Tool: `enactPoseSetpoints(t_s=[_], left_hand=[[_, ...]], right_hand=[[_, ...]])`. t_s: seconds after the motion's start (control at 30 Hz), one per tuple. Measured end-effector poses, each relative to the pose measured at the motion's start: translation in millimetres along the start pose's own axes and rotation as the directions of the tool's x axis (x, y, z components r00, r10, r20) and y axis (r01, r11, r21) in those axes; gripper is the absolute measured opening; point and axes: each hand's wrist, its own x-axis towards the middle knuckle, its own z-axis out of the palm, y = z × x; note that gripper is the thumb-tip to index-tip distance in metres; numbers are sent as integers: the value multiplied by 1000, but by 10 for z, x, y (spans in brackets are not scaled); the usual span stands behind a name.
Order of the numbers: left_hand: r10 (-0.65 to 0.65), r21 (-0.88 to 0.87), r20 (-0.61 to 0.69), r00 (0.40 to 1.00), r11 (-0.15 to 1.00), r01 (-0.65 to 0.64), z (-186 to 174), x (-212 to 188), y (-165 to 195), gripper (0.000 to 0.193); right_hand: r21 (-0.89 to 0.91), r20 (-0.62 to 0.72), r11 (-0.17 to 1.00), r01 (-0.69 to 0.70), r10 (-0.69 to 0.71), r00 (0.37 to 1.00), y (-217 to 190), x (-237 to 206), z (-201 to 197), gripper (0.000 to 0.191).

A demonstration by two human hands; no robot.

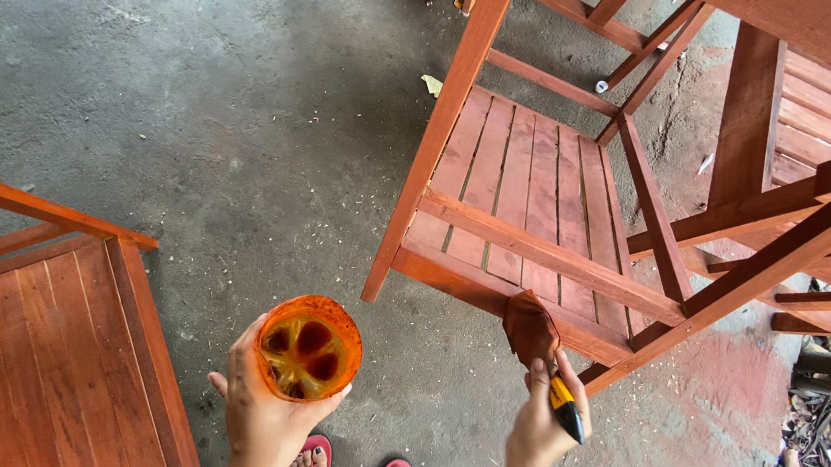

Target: The person applies reddish-brown stain to a wooden chair using a brush. They repeatedly dip the brush into a small container and wipe the stain onto the chair's frame and slats, working across multiple sections of the chair.

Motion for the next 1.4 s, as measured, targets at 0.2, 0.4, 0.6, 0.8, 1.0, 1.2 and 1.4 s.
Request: enactPoseSetpoints(t_s=[0.2,0.4,0.6,0.8,1.0,1.2,1.4], left_hand=[[-75,53,34,997,996,73,37,-91,-7,112],[96,-18,-25,995,995,-97,120,-128,37,113],[17,19,-2,1000,1000,-16,209,-111,197,116],[-30,27,6,1000,999,30,269,3,266,117],[21,20,16,1000,1000,-21,212,83,307,115],[30,21,18,999,999,-30,134,215,411,121],[40,10,6,999,999,-40,156,172,481,120]], right_hand=[[115,-68,992,-57,66,996,20,-242,129,28],[317,74,902,-292,283,956,-360,-374,941,28],[12,101,1000,-17,16,995,-409,-17,1716,23],[-155,65,983,-98,110,992,-388,-111,1702,23],[-143,64,973,180,-172,983,-295,112,1341,18],[-480,-128,836,265,-365,922,-420,722,113,13],[-331,-30,931,154,-174,984,-379,55,1236,15]])
